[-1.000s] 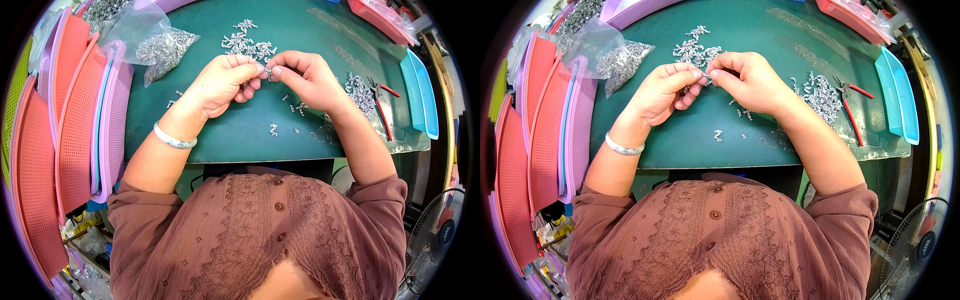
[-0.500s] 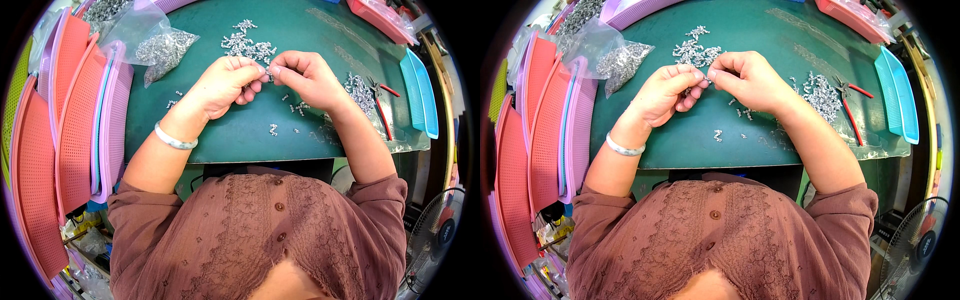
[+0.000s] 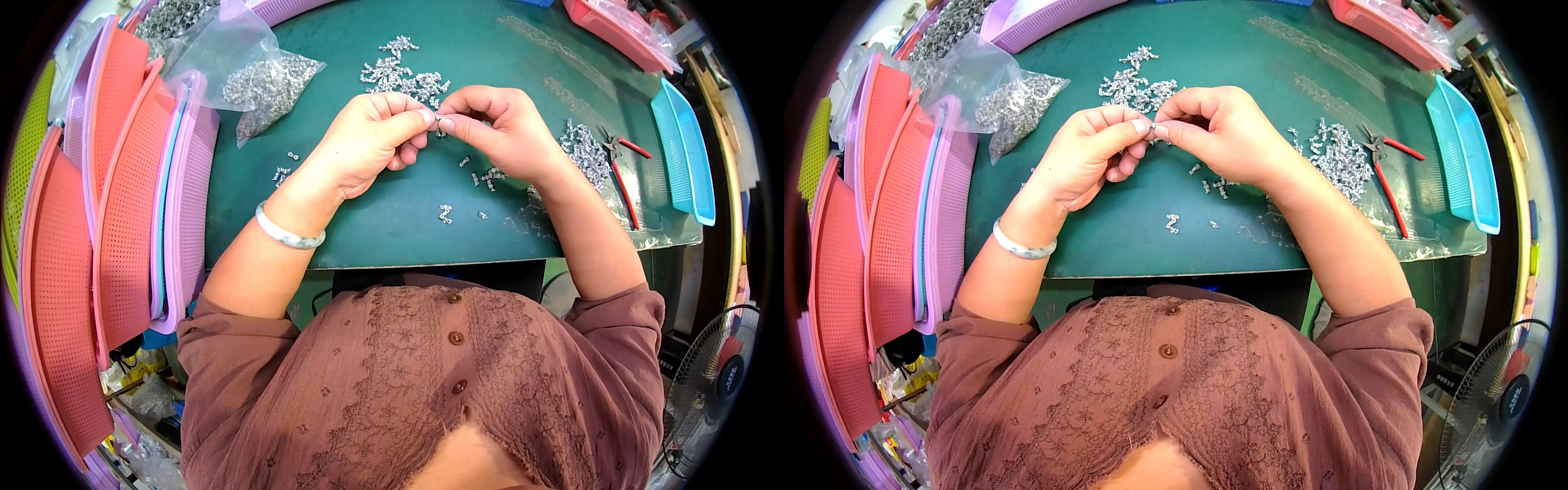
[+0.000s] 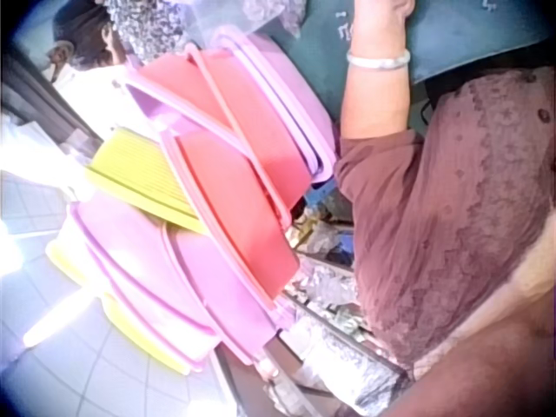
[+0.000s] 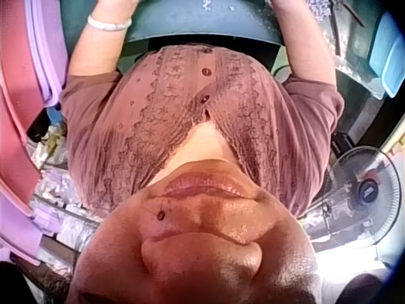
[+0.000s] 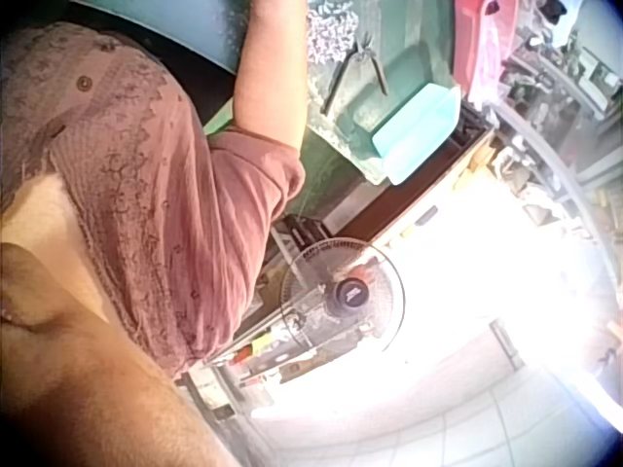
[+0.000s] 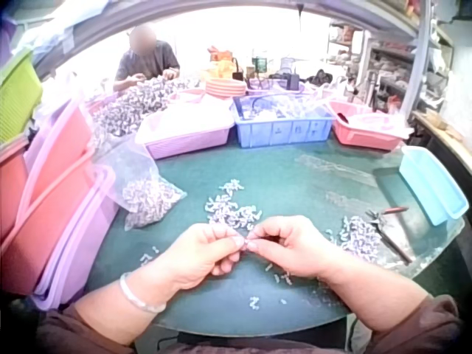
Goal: The person sits at a green workbench and repeatedly picks up small silver metal pieces, joining them together by hand. They occasionally gather scattered pieces from the table surface and continue the assembly process throughout the video.
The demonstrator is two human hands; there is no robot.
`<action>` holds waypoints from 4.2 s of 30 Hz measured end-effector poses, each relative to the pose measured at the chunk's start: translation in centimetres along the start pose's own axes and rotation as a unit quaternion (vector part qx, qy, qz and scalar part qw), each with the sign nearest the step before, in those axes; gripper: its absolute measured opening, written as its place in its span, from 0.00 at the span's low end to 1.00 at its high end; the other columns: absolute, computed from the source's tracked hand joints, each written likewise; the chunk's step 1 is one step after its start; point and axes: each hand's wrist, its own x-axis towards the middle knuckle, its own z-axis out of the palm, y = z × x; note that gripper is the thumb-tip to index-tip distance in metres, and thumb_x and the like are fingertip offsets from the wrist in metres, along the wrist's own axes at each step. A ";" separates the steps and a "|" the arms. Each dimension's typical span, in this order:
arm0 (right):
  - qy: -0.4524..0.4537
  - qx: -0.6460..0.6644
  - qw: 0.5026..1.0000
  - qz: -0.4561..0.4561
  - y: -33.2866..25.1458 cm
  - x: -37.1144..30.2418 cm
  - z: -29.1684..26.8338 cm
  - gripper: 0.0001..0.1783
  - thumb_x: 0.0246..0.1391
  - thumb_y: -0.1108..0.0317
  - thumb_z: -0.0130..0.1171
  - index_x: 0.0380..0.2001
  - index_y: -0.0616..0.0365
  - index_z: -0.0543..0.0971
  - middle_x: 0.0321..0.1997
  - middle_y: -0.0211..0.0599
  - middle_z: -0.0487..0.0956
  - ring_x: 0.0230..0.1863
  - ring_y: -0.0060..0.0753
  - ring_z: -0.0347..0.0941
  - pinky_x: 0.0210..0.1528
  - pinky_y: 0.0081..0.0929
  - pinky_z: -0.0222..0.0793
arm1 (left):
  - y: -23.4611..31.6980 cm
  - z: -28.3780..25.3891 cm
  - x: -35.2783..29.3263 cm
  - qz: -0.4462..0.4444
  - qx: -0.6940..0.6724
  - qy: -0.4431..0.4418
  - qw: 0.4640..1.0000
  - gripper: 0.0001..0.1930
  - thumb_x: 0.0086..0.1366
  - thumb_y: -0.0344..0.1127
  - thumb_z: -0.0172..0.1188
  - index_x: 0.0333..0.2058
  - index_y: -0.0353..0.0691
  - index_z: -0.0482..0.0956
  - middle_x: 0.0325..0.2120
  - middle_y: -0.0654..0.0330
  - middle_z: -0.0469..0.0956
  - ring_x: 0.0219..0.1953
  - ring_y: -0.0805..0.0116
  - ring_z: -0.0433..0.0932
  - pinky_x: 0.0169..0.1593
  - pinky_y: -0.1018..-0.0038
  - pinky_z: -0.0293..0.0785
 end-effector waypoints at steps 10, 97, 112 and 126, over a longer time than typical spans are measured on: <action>0.049 -0.110 0.986 -0.117 -0.1 0.0 -0.1 0.05 0.47 0.75 0.57 0.29 0.65 0.77 0.27 0.34 0.77 0.28 0.21 0.72 0.30 0.18 0.68 | 0.2 -0.1 0.0 -0.011 -0.039 -0.021 0.999 0.08 0.61 0.35 0.53 0.28 0.38 0.76 0.18 0.67 0.72 0.17 0.82 0.67 0.18 0.87 0.60; -0.019 -0.029 0.999 -0.025 0.1 -0.1 0.2 0.09 0.54 0.69 0.50 0.31 0.64 0.74 0.21 0.29 0.71 0.25 0.18 0.63 0.29 0.20 0.62 | 0.2 0.1 0.1 -0.018 -0.033 -0.018 0.999 0.10 0.61 0.37 0.50 0.25 0.38 0.75 0.16 0.67 0.70 0.15 0.81 0.65 0.17 0.86 0.57; -0.027 0.015 0.999 0.024 0.2 0.1 -0.1 0.11 0.55 0.65 0.49 0.30 0.63 0.75 0.23 0.27 0.73 0.27 0.17 0.65 0.30 0.18 0.62 | -0.1 -0.1 0.1 -0.026 -0.018 -0.014 0.999 0.08 0.60 0.35 0.52 0.26 0.38 0.75 0.16 0.67 0.70 0.16 0.82 0.65 0.17 0.87 0.57; 0.024 -0.098 0.995 -0.018 0.8 0.4 -1.1 0.09 0.52 0.68 0.51 0.30 0.63 0.76 0.23 0.35 0.75 0.26 0.22 0.69 0.29 0.22 0.65 | 0.1 0.2 0.0 -0.040 0.034 -0.017 0.998 0.09 0.60 0.35 0.52 0.25 0.38 0.75 0.16 0.68 0.70 0.16 0.83 0.65 0.18 0.88 0.58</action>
